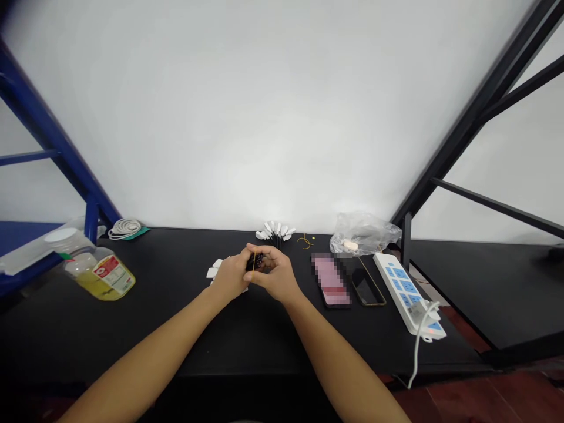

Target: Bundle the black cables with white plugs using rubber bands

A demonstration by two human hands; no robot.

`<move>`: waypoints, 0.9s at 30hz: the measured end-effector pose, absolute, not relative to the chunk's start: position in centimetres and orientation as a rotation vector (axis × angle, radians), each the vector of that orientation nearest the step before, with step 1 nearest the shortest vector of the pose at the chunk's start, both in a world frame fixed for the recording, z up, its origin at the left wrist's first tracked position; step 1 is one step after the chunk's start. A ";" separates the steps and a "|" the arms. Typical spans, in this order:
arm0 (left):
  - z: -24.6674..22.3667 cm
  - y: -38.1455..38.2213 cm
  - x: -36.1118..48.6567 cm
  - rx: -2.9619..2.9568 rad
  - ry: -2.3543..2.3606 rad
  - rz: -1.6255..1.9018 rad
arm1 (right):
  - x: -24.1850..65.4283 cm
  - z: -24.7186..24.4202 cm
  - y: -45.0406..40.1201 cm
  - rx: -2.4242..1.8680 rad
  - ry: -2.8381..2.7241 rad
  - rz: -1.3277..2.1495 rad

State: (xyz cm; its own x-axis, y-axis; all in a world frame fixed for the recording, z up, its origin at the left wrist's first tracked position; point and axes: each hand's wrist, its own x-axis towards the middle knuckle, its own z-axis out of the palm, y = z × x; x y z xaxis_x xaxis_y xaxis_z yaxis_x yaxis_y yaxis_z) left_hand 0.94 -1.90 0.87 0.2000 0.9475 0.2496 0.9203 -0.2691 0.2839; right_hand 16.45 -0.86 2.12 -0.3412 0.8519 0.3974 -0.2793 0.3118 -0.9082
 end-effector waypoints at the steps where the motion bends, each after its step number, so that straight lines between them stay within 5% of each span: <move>1: 0.9 -1.9 1.0 2.386 1.869 0.549 | 16.4 2.0 -0.9 -0.566 -1.486 1.258; 18: 0.5 -2.0 1.6 2.204 1.803 0.722 | 15.5 0.5 -0.6 -0.890 -1.595 0.869; 27: -0.2 -1.8 1.0 1.913 1.686 1.045 | 15.8 0.3 0.2 -0.755 -1.643 1.182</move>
State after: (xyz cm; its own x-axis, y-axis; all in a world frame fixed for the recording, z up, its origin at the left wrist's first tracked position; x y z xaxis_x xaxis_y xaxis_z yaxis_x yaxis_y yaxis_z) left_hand 1.02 -1.75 -0.22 0.0022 0.9609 0.2770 0.6756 -0.2057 0.7080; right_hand 15.82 0.21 0.27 -0.3662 0.8683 0.3347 -0.0412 0.3442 -0.9380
